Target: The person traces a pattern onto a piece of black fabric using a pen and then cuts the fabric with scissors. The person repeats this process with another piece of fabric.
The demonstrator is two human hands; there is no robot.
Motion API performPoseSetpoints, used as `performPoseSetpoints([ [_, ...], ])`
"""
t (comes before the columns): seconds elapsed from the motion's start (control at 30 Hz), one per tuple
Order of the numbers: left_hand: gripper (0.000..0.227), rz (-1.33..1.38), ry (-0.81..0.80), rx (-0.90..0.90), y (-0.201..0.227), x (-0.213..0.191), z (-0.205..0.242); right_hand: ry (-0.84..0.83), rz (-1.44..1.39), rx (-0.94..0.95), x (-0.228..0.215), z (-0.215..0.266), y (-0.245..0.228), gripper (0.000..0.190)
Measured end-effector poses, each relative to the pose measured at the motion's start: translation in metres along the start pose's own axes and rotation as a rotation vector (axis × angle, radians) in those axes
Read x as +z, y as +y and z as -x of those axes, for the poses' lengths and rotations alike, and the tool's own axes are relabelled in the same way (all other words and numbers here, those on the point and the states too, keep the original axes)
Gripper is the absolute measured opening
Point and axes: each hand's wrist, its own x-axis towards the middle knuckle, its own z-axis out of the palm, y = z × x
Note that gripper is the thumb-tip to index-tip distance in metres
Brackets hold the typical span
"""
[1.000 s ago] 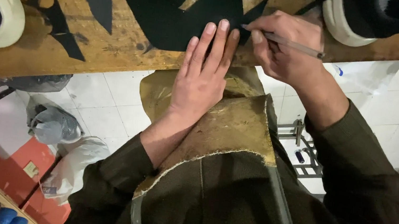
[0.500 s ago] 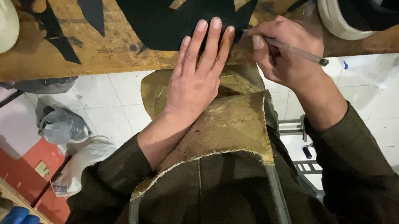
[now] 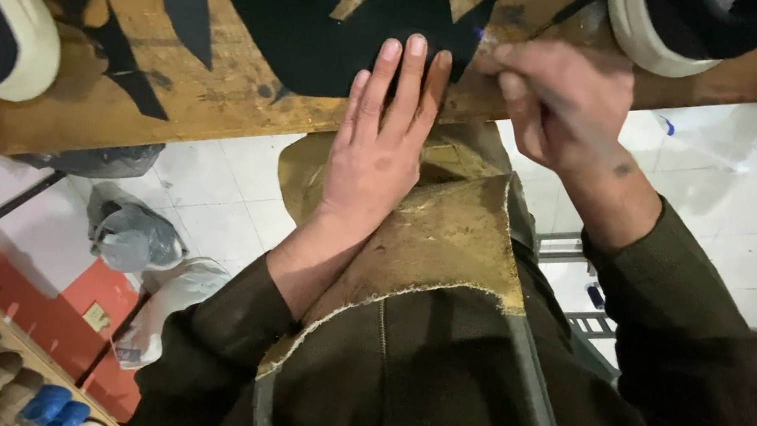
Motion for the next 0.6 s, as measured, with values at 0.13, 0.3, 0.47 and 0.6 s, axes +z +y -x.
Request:
performPoseSetpoints([
  [0.13, 0.047, -0.013, 0.002, 0.006, -0.001, -0.005, -0.001, -0.047, 0.391, -0.095, 0.014, 0.051, 0.018, 0.034],
  [0.3, 0.057, 0.032, -0.054, 0.036, -0.009, -0.020, -0.003, -0.100, 0.640, -0.092, 0.019, 0.058, 0.007, 0.039],
  [0.47, 0.059, 0.319, 0.053, 0.162, -0.051, -0.006, -0.013, -0.084, 0.627, -0.077, 0.007, 0.033, -0.021, 0.027],
  [0.6, 0.058, 0.227, -0.028, 0.499, -0.104, -0.020, -0.052, -0.115, 0.764, -0.092, 0.010, 0.046, -0.014, 0.031],
])
